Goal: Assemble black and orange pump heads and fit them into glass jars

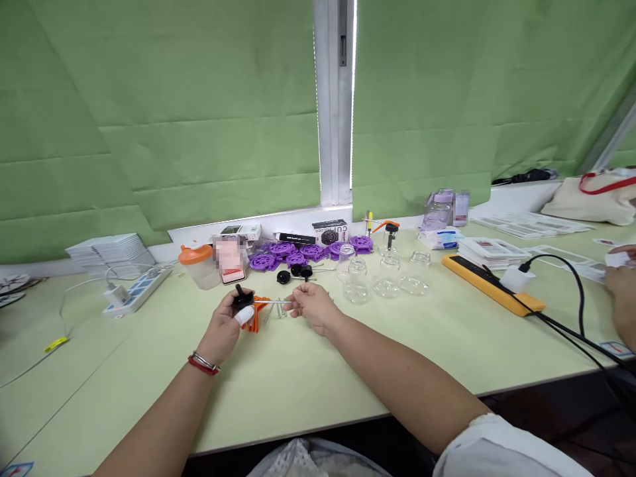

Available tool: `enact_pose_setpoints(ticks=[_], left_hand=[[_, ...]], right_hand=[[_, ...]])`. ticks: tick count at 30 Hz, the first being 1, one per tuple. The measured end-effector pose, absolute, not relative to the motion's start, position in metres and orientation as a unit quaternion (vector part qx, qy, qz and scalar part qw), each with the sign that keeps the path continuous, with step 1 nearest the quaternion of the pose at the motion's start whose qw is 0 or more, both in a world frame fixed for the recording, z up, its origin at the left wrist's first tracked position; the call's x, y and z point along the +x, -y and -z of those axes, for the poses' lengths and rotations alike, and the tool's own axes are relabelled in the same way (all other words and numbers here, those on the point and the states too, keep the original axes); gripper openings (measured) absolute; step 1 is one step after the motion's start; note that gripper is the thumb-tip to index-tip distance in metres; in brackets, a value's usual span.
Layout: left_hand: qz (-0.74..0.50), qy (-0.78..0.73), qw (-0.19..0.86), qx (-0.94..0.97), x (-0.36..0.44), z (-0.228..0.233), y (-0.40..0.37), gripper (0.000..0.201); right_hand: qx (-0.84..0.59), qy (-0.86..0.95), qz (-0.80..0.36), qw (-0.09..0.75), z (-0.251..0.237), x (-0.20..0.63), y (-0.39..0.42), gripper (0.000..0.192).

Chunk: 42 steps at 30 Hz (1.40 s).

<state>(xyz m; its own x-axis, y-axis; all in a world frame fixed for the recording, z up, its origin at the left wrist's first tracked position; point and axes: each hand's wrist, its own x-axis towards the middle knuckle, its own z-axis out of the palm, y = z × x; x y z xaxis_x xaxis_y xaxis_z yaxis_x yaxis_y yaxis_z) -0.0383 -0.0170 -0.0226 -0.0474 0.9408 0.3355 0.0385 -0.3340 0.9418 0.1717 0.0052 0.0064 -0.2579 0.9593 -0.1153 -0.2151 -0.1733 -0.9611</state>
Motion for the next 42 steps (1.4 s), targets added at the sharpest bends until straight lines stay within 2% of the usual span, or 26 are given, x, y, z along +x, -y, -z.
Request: enact_pose_setpoints(ticks=[4,9,13,15,17,20,21,26,42], left_hand=[[-0.530,-0.357,0.488,0.595,-0.028,0.022,0.025,0.047],[-0.531,-0.284,0.578,0.551,-0.021,0.020,0.027,0.038],[-0.527,-0.303,0.575,0.548,-0.021,0.016,0.029,0.020],[-0.537,-0.302,0.567,0.547,-0.024,0.012,0.030,0.017],[-0.549,-0.298,0.558,0.546,-0.029,0.010,0.030,0.026],[-0.537,-0.292,0.569,0.550,-0.036,0.010,0.029,0.055],[-0.524,-0.291,0.578,0.555,-0.038,0.011,0.028,0.059],[-0.461,-0.300,0.593,0.588,-0.045,0.015,0.026,0.038],[-0.423,-0.267,0.644,0.579,-0.045,0.018,0.024,0.032]], right_hand=[[-0.407,0.430,-0.645,0.483,0.004,0.189,0.004,0.012],[-0.402,0.482,-0.610,0.484,0.020,0.193,0.015,0.015],[-0.423,0.521,-0.557,0.490,0.028,0.192,0.017,0.018],[-0.440,0.519,-0.535,0.501,0.030,0.195,0.015,0.019],[-0.433,0.506,-0.553,0.501,0.030,0.199,0.011,0.024],[-0.386,0.485,-0.606,0.499,0.029,0.201,0.007,0.031],[-0.369,0.480,-0.617,0.502,0.028,0.201,0.007,0.033],[-0.354,0.489,-0.625,0.494,0.033,0.198,0.007,0.032],[-0.406,0.502,-0.611,0.458,0.034,0.208,0.001,0.021]])
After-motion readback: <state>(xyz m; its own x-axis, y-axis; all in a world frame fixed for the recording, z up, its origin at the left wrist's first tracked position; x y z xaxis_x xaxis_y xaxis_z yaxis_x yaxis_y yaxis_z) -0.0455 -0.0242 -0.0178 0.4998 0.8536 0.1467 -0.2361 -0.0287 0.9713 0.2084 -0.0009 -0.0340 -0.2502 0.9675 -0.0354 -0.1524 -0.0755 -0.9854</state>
